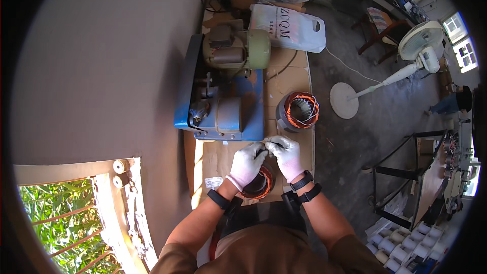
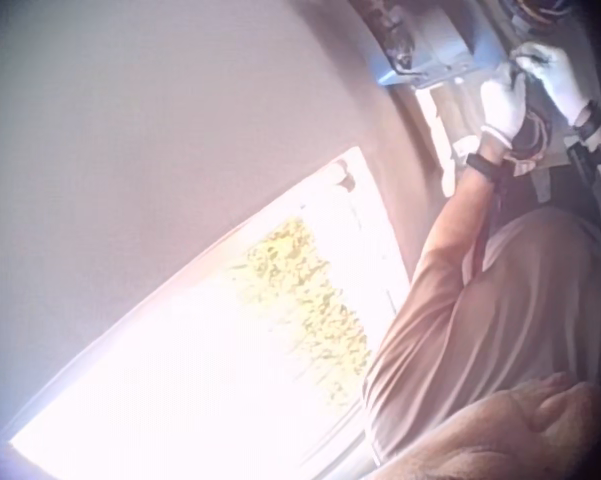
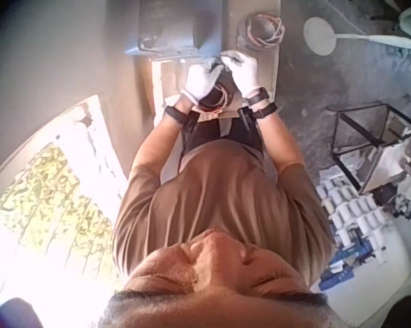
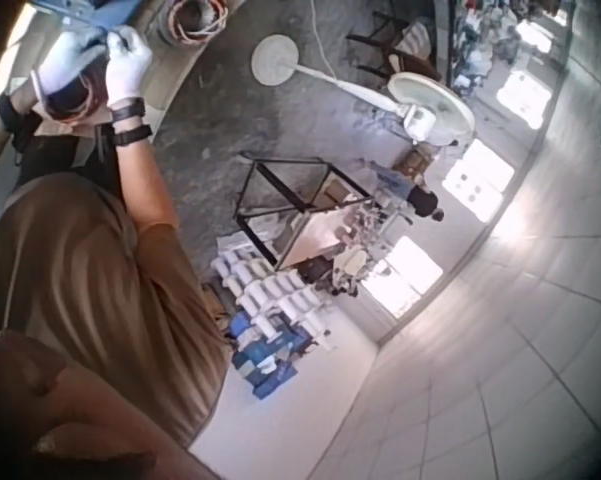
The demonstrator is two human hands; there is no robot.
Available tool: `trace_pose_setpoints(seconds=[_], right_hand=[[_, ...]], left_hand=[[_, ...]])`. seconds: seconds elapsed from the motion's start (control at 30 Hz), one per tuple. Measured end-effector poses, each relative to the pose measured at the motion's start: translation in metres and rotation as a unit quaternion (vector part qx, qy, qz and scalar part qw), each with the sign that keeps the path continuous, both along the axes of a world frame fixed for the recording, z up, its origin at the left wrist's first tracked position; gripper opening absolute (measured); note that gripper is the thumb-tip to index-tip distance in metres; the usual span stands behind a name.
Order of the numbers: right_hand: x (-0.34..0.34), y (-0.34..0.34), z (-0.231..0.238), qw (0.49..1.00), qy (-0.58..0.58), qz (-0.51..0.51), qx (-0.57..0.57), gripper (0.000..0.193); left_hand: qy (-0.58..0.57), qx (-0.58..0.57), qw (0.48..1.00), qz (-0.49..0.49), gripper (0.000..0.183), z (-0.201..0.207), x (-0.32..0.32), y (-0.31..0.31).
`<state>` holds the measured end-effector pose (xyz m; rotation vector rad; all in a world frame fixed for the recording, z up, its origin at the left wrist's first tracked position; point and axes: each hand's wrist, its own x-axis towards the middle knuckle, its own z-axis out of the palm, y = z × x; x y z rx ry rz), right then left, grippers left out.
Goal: Inserting copper wire coils into a motor stator.
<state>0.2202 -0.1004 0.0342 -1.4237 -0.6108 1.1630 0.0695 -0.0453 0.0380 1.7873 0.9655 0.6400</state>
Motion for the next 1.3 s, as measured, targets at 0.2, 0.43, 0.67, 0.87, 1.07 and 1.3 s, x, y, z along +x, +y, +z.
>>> trace_pose_setpoints(seconds=[0.2, 0.43, 0.67, 0.87, 1.07, 1.3], right_hand=[[0.009, 0.013, 0.011, 0.996, 0.07, 0.057, -0.015, 0.01], [-0.003, 0.023, 0.015, 0.998, 0.006, 0.057, 0.019, 0.007], [-0.01, 0.032, 0.017, 0.998, 0.009, 0.063, 0.015, 0.005], [-0.011, 0.033, 0.02, 0.997, -0.044, 0.061, 0.002, 0.004], [-0.007, 0.03, 0.012, 0.997, -0.068, 0.044, 0.002, 0.005], [-0.006, 0.028, 0.008, 0.998, -0.052, 0.026, -0.008, 0.006]], left_hand=[[0.02, -0.012, 1.0, -0.013, 0.009, 0.001, -0.005, 0.011], [-0.018, -0.101, 0.994, -0.028, 0.011, 0.01, -0.016, 0.021], [-0.055, -0.167, 0.984, -0.032, 0.016, -0.002, -0.025, 0.021], [-0.033, -0.207, 0.975, -0.077, 0.018, -0.009, -0.027, 0.026], [-0.011, -0.152, 0.984, -0.089, 0.016, -0.004, -0.022, 0.027], [-0.004, -0.127, 0.988, -0.091, 0.014, -0.003, -0.019, 0.025]])
